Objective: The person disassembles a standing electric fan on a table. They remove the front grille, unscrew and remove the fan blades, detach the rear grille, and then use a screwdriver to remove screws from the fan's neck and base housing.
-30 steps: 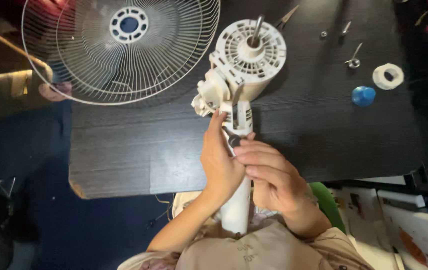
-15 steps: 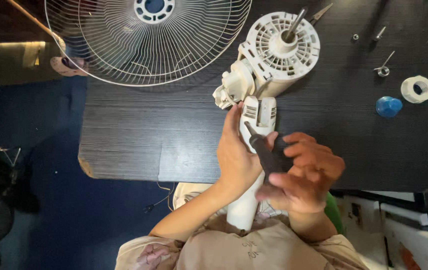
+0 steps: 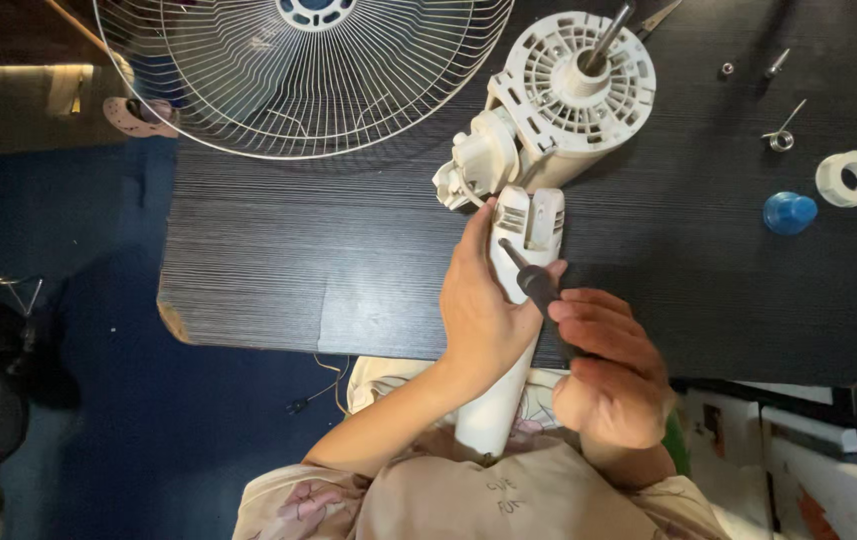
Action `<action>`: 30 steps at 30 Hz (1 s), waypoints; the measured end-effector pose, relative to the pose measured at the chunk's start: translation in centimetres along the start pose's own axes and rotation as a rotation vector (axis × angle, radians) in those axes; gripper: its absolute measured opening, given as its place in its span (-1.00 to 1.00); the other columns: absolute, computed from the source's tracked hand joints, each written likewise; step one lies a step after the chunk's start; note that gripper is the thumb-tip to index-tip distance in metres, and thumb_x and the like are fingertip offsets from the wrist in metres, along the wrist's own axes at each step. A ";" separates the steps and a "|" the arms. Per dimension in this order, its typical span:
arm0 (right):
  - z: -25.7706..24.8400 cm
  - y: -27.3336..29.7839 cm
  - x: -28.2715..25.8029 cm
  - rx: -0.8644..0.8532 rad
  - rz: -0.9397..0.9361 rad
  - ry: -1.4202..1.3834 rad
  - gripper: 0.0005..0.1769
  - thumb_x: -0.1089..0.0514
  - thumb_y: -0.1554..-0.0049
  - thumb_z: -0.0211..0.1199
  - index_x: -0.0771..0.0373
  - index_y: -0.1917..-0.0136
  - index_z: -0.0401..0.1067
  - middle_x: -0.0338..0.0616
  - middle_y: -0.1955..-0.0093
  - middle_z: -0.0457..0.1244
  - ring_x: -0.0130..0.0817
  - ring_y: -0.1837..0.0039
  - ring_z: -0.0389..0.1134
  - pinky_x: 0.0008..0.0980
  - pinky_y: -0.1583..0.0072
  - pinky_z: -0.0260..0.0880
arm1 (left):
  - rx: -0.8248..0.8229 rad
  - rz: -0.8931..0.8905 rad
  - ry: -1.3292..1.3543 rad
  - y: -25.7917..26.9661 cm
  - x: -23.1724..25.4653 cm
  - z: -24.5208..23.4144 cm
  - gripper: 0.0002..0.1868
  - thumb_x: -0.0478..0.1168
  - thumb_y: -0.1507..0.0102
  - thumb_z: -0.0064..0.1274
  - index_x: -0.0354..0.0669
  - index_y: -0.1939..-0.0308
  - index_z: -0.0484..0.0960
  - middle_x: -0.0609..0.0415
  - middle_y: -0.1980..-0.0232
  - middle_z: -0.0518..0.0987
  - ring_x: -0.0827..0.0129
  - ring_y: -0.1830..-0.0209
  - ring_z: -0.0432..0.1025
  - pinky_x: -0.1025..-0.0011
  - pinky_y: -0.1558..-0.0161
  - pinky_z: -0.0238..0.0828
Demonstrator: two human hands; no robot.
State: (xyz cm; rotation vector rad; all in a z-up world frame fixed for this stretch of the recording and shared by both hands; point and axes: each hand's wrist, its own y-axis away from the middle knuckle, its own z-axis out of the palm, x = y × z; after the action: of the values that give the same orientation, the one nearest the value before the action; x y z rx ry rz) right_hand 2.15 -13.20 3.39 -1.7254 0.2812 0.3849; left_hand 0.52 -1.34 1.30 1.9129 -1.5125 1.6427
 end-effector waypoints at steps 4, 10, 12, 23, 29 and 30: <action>0.0 0.1 -0.7 -0.088 -0.016 0.112 -0.68 -0.01 -0.18 0.37 0.08 -0.10 0.36 -0.03 -0.12 0.11 -0.12 -0.19 0.32 0.01 -0.21 0.52 | -0.017 -0.021 0.002 -0.1 0.1 -0.1 -0.05 -0.04 -0.19 0.41 -0.34 -0.48 0.19 -0.27 -0.23 0.54 -0.07 -0.13 0.55 0.18 -0.10 0.52; -0.1 0.2 -1.0 -0.109 -0.002 0.044 -0.76 0.19 -0.12 0.38 0.10 -0.03 0.39 -0.05 -0.10 0.18 -0.07 -0.19 0.38 0.01 -0.18 0.54 | -0.017 -0.025 -0.011 0.0 0.1 -0.2 -0.05 -0.04 -0.18 0.41 -0.32 -0.47 0.21 -0.25 -0.18 0.56 -0.06 -0.10 0.55 0.19 -0.08 0.52; -0.2 0.4 -0.8 -0.105 0.009 0.040 -0.76 0.12 -0.08 0.33 0.10 -0.02 0.39 -0.03 -0.10 0.17 -0.03 -0.21 0.36 0.05 -0.20 0.52 | -0.019 -0.024 -0.009 0.0 0.1 -0.1 -0.05 -0.04 -0.17 0.41 -0.31 -0.48 0.21 -0.25 -0.17 0.56 -0.06 -0.10 0.55 0.19 -0.07 0.52; -0.9 0.4 -1.2 -0.230 0.084 -0.013 -0.62 0.17 -0.07 0.43 0.22 -0.08 0.32 0.05 -0.18 0.20 0.08 -0.30 0.34 0.16 -0.26 0.48 | -0.011 0.025 -0.034 -0.2 0.1 0.0 -0.13 -0.11 -0.19 0.43 -0.33 -0.44 0.27 -0.22 -0.18 0.56 -0.03 -0.13 0.53 0.21 -0.10 0.52; 0.4 0.3 -0.4 -0.138 0.024 0.085 -0.58 0.17 -0.16 0.51 0.10 -0.17 0.34 0.00 -0.21 0.12 -0.02 -0.31 0.29 0.08 -0.31 0.46 | -0.082 0.053 -0.115 -0.3 -0.4 -0.3 -0.28 -0.27 -0.21 0.28 -0.19 -0.46 0.41 -0.31 -0.45 0.44 -0.14 -0.43 0.41 0.16 -0.36 0.39; 0.5 0.2 -0.1 -0.124 0.008 0.084 -0.59 0.21 -0.14 0.52 0.09 -0.16 0.38 -0.02 -0.20 0.12 -0.04 -0.30 0.28 0.07 -0.31 0.45 | -0.093 0.045 -0.100 -0.4 -0.5 -0.4 -0.28 -0.28 -0.22 0.26 -0.18 -0.46 0.40 -0.31 -0.46 0.43 -0.14 -0.45 0.39 0.15 -0.37 0.37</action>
State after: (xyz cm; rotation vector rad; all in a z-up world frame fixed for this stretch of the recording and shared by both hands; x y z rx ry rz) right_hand 1.94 -12.71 3.11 -1.8654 0.3310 0.3418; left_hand 0.66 -0.65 1.19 1.9520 -1.6508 1.4862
